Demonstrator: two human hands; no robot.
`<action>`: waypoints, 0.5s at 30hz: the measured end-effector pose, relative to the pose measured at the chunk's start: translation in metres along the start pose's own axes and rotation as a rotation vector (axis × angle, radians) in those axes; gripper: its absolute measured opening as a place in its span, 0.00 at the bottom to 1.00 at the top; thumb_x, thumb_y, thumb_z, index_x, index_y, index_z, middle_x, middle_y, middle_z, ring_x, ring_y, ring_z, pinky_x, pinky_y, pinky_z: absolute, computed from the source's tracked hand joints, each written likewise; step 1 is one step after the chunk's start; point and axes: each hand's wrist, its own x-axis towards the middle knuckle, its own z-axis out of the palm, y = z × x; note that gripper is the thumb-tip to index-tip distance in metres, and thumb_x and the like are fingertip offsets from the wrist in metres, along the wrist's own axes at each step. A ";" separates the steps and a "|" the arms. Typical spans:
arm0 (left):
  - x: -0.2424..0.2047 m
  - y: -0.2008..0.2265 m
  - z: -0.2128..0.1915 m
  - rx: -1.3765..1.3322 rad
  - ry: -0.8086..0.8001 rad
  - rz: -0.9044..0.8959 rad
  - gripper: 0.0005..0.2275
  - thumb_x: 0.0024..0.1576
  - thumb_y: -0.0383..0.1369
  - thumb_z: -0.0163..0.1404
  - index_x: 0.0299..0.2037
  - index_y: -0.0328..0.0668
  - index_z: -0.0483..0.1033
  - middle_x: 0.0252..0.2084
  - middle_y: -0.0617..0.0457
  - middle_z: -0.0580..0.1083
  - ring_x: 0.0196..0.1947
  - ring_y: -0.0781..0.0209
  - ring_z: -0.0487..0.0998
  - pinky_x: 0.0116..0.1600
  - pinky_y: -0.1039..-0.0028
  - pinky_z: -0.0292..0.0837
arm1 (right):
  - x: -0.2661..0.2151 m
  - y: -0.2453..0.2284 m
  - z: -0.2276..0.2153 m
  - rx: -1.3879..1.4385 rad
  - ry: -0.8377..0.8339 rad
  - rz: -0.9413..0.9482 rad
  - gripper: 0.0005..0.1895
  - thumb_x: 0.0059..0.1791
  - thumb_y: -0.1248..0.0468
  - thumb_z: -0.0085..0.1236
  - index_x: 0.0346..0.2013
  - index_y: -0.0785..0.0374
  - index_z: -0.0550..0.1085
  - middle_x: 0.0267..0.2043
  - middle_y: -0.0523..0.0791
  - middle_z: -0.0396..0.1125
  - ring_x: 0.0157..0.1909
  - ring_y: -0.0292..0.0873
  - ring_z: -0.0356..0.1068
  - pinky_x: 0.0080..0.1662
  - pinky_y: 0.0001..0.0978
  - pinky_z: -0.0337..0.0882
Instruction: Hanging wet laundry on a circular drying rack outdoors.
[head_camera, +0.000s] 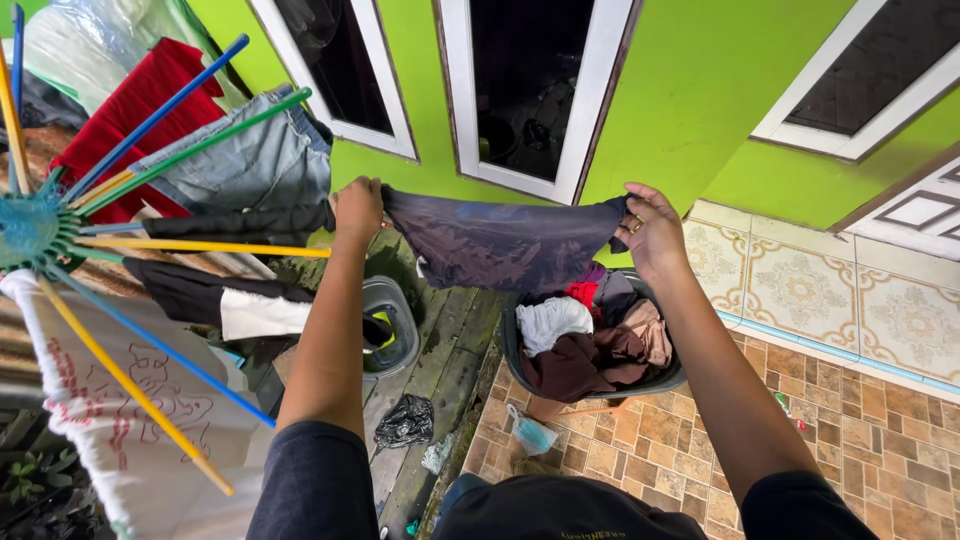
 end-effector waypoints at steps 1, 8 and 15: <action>-0.003 0.002 -0.003 -0.002 0.000 0.002 0.17 0.66 0.41 0.44 0.35 0.36 0.81 0.36 0.36 0.79 0.41 0.35 0.79 0.56 0.42 0.64 | 0.002 0.003 -0.002 0.000 0.002 -0.001 0.11 0.55 0.70 0.46 0.50 0.60 0.72 0.40 0.40 0.67 0.39 0.37 0.68 0.46 0.36 0.73; -0.033 -0.051 0.035 0.285 -0.613 -0.027 0.14 0.59 0.32 0.46 0.50 0.35 0.81 0.55 0.33 0.77 0.54 0.35 0.79 0.58 0.51 0.74 | 0.008 0.020 -0.010 -0.063 -0.110 0.061 0.12 0.54 0.71 0.48 0.51 0.60 0.73 0.40 0.40 0.67 0.38 0.36 0.67 0.44 0.35 0.72; -0.094 -0.028 -0.014 0.524 -1.166 -0.002 0.15 0.55 0.28 0.48 0.49 0.37 0.81 0.58 0.41 0.77 0.56 0.40 0.80 0.56 0.54 0.77 | 0.009 0.027 0.006 -0.038 -0.167 0.142 0.10 0.53 0.70 0.49 0.48 0.61 0.75 0.38 0.41 0.68 0.36 0.39 0.69 0.42 0.36 0.74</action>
